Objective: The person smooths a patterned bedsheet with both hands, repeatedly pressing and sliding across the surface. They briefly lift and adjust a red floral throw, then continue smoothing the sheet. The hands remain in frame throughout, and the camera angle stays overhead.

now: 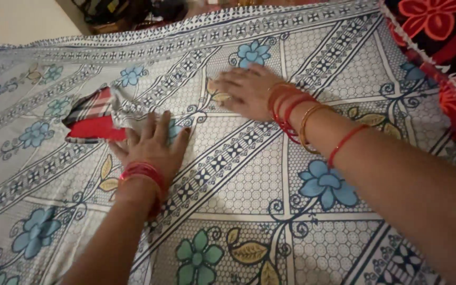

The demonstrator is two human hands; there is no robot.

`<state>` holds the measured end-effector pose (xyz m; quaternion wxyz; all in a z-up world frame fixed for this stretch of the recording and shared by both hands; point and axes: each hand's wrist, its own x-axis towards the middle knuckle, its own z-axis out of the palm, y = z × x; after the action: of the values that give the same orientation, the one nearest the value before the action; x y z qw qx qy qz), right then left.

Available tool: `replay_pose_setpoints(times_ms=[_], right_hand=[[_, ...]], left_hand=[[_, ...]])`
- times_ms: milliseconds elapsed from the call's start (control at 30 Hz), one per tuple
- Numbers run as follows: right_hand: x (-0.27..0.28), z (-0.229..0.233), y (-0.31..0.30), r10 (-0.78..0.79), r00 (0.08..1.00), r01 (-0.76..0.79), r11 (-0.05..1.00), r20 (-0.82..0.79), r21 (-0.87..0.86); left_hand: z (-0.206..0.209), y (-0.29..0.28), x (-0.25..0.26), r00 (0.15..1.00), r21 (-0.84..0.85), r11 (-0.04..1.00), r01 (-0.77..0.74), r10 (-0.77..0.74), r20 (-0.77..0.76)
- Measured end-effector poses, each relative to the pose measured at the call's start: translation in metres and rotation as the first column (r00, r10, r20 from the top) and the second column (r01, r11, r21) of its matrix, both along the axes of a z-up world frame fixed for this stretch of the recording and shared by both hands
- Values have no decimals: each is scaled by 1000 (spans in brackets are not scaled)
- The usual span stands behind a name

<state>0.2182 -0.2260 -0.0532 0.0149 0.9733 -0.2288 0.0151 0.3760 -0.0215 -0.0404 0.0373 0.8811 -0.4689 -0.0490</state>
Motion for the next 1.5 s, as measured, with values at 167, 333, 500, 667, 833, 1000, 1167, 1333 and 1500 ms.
replay_pose_setpoints(times_ms=[167, 333, 500, 667, 833, 1000, 1167, 1333, 1500], right_hand=[[-20, 2, -27, -204, 978, 206, 974, 31, -89], [-35, 11, 0, -464, 884, 465, 885, 52, -22], [-40, 10, 53, -242, 964, 249, 967, -112, 49], [-52, 7, 96, 100, 990, -93, 993, -95, 75], [-65, 16, 161, 320, 940, -310, 945, -118, 102], [-49, 10, 200, 488, 871, -470, 860, -53, 201], [-5, -2, 212, 313, 948, -319, 942, 63, 108], [12, 0, 231, 353, 934, -358, 928, 62, 108], [55, -9, 217, 237, 967, -243, 968, 90, 56]], left_hand=[[13, -7, -38, 981, 92, 981, -168, 158, 109], [10, 8, -53, 983, 77, 981, -175, 179, -38], [-7, 39, -57, 991, 9, 992, 124, -125, 52], [-11, 66, -41, 941, -70, 941, 330, -322, 106], [-17, 110, -17, 922, -100, 917, 386, -384, 45], [-29, 152, -6, 898, -184, 881, 436, -413, 149], [-18, 156, -13, 984, -102, 982, 160, -151, 93], [-29, 166, -3, 992, -82, 996, -23, 33, 119], [-33, 173, 12, 988, -189, 982, -26, 53, 142]])
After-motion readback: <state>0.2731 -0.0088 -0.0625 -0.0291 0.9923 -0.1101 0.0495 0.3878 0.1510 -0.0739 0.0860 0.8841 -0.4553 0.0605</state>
